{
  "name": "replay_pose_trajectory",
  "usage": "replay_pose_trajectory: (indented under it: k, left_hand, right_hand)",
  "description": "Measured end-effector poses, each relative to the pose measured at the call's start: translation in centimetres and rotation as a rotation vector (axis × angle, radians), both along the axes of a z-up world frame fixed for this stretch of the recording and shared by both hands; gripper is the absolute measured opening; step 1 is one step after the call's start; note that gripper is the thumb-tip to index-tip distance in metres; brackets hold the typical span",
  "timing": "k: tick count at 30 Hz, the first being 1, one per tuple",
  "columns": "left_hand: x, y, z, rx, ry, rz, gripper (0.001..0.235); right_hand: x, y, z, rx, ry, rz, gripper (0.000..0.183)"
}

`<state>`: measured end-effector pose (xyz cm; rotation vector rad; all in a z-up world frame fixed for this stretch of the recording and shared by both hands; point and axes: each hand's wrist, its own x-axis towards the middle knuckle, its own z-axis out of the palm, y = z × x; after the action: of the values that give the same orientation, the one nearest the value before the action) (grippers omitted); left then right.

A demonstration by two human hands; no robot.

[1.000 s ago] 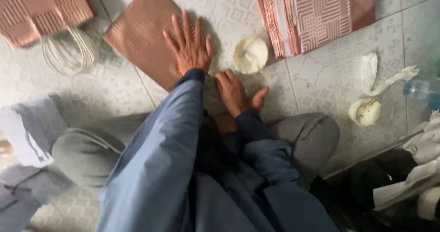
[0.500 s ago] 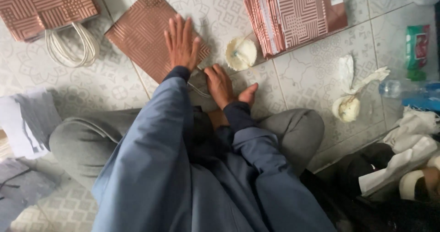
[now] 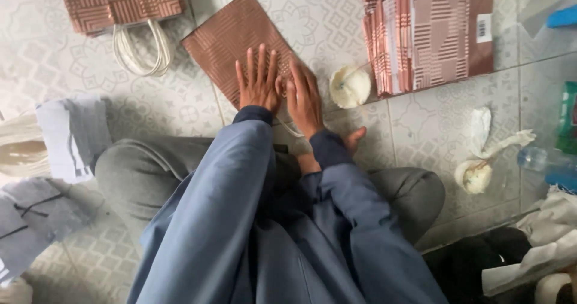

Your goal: The person sits on the floor and assembles patterned paper gift bags. They attach white paper tags to the handles using a small wooden stick to apply adhesive from a bowl, then fold and press the bags closed before stacking them.

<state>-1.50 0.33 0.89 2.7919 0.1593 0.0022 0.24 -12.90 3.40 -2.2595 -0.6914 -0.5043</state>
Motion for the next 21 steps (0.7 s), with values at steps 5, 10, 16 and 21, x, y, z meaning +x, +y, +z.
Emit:
replay_pose_trajectory:
  k: [5,10,16,21]
  left_hand:
    - [0.4,0.3,-0.6,0.020,0.050,-0.021,0.062]
    - [-0.2,1.6,-2.5,-0.285,-0.260,0.115,0.063]
    - [0.4,2.1,-5.1,-0.486,-0.522,0.227,0.052]
    - [0.9,0.9,-5.6,-0.339,-0.457,0.152,0.060]
  right_hand:
    - [2.7,3.7,-4.1,-0.147,0.307,0.043,0.061]
    - [2.1,4.8,-2.1,-0.263,0.422,0.008,0.061]
    - [1.7,6.9,1.9,-0.949,0.328,-0.146,0.067]
    - [1.7,6.8,2.6,-0.869,0.414,-0.096,0.064]
